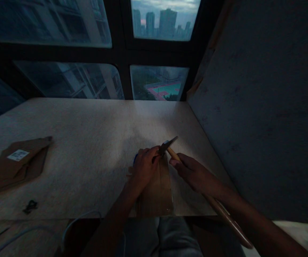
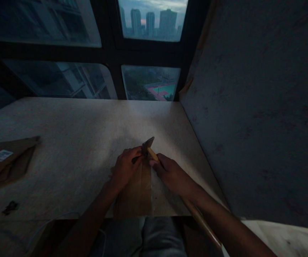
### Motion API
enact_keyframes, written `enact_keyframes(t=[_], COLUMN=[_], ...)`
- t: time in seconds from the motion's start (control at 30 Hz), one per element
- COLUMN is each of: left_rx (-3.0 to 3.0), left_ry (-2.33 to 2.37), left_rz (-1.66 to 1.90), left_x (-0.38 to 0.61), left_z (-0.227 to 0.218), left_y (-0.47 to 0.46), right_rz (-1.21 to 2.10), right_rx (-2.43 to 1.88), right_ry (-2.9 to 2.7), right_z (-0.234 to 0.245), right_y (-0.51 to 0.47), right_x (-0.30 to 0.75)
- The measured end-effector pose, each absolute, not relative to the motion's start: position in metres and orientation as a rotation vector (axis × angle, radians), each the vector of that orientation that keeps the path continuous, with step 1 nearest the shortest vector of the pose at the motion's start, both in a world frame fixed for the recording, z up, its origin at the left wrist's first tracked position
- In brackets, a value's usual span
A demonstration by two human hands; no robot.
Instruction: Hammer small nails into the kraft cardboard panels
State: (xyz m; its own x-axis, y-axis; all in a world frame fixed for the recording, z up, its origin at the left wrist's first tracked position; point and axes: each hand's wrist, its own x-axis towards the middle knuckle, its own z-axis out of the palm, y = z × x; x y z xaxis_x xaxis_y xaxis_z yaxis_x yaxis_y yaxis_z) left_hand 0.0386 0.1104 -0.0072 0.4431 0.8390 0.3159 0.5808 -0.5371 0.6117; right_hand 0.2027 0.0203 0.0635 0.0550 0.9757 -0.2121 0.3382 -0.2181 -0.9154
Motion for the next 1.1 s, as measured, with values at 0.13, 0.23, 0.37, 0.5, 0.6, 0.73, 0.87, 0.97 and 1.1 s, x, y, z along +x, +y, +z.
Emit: enact_keyframes(t=[0.13, 0.23, 0.37, 0.5, 0.6, 0.73, 0.87, 0.97, 1.1], left_rx=[2.212, 2.177, 2.190, 2.165, 2.119, 2.066, 2.117, 2.143, 2.113], left_ry=[1.202, 1.203, 1.217, 1.246, 1.217, 1.196, 1.211, 1.204, 1.188], left_rz=[0.871, 0.882, 0.871, 0.858, 0.860, 0.862, 0.844, 0.839, 0.859], left_x=[0.0394, 0.0403, 0.0414, 0.0427, 0.0427, 0.0422, 0.0418, 0.0414, 0.0412], left_z=[-0.0081, -0.0082, -0.0063, -0.0057, -0.0073, -0.0085, -0.0067, -0.0067, -0.0102], left_y=[0.1105, 0.1111, 0.1111, 0.1113, 0.1128, 0.1152, 0.1156, 0.1157, 0.1168], right_rz=[1.126, 1.102, 1.073, 1.034, 1.029, 1.028, 1.007, 1.056, 1.059], right_rx=[-1.602, -1.632, -1.659, -1.632, -1.683, -1.691, -1.663, -1.699, -1.749], right_ry=[-1.321, -1.357, -1.471, -1.479, -1.529, -1.582, -1.554, -1.576, -1.628], right_z=[0.0676, 0.0681, 0.0684, 0.0731, 0.0707, 0.0672, 0.0717, 0.0733, 0.0714], right_y=[0.0208, 0.0216, 0.0234, 0.0243, 0.0274, 0.0295, 0.0272, 0.0276, 0.0304], right_x=[0.2035, 0.2043, 0.2067, 0.2074, 0.2064, 0.2062, 0.2063, 0.2061, 0.2069])
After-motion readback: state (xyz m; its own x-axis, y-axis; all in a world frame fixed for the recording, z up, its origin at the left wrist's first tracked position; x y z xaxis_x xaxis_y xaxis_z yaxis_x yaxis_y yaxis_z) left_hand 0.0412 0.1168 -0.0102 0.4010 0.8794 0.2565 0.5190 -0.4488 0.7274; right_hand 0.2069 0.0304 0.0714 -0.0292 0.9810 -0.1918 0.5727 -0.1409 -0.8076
